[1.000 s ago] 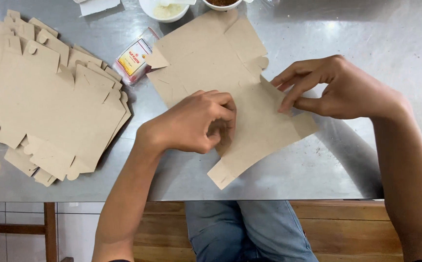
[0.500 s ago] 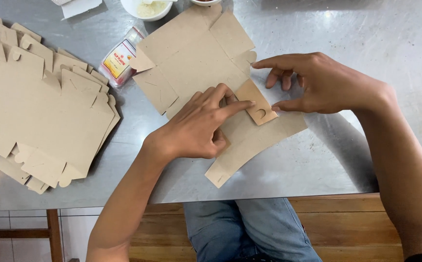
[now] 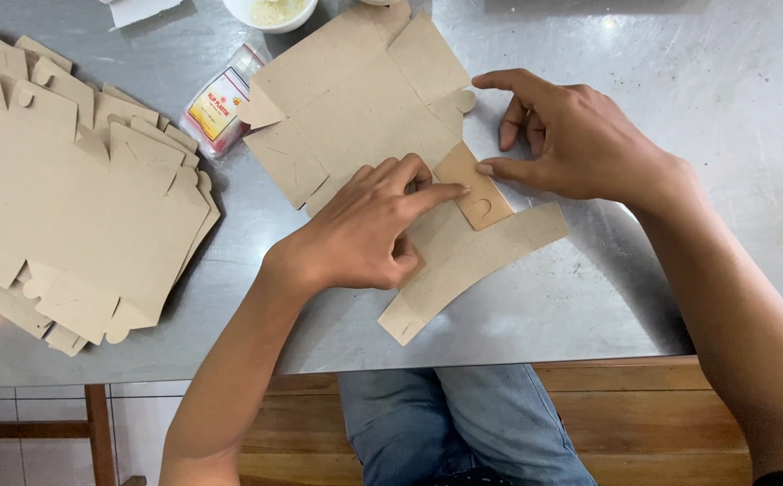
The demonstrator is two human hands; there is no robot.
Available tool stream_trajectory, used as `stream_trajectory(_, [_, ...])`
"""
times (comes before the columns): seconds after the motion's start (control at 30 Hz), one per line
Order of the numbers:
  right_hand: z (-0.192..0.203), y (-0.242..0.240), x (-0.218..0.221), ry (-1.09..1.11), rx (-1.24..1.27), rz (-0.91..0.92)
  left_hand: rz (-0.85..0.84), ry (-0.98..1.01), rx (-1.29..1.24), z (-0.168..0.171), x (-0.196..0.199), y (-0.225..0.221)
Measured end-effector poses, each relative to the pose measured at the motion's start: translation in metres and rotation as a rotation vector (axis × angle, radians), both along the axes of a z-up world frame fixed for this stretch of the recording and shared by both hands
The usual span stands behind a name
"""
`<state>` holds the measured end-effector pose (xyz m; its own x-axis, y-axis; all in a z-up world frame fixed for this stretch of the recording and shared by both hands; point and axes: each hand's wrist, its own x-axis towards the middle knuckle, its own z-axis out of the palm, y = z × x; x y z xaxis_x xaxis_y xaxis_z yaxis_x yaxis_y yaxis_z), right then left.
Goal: Assembling a cardboard box by folding along pre-scored lines and tucking tabs into slots.
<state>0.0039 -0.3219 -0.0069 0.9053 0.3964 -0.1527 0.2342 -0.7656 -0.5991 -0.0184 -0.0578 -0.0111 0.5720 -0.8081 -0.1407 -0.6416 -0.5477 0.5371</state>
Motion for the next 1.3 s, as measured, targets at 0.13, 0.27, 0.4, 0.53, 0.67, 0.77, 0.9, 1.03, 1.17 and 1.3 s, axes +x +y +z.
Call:
stream_trajectory(0.13, [-0.005, 0.007, -0.003, -0.016, 0.026, -0.092, -0.008, -0.009, -0.003, -0.003, 0.001, 0.001])
stream_trajectory(0.27, [-0.013, 0.014, -0.005, -0.098, 0.000, -0.230, -0.019, -0.002, -0.002, -0.003, 0.001, 0.001])
stream_trajectory(0.4, [-0.018, 0.015, -0.005, -0.142, -0.030, -0.251, -0.022, 0.008, -0.003, -0.002, 0.002, 0.002])
stream_trajectory(0.53, [-0.001, 0.012, -0.005, -0.035, -0.070, -0.241, -0.032, 0.023, -0.025, -0.004, 0.005, 0.003])
stream_trajectory(0.67, [0.006, 0.008, -0.005, 0.019, -0.075, -0.170, -0.023, 0.038, -0.024, -0.002, 0.005, 0.003])
stream_trajectory(0.77, [0.011, 0.006, -0.005, 0.073, -0.111, -0.142, -0.026, 0.042, -0.012, -0.001, 0.006, 0.002])
stream_trajectory(0.9, [0.019, 0.004, -0.005, 0.165, -0.207, -0.077, -0.024, 0.059, -0.002, 0.002, 0.007, 0.002])
stream_trajectory(1.03, [0.020, 0.000, -0.006, 0.181, -0.234, -0.012, -0.023, 0.092, 0.004, 0.009, 0.008, 0.005])
stream_trajectory(1.17, [0.025, 0.000, -0.005, 0.219, -0.277, 0.038, 0.086, 0.213, 0.093, 0.020, 0.010, 0.020])
stream_trajectory(1.3, [0.030, 0.002, -0.008, 0.277, -0.296, -0.008, 0.127, 0.174, 0.144, 0.021, 0.011, 0.028])
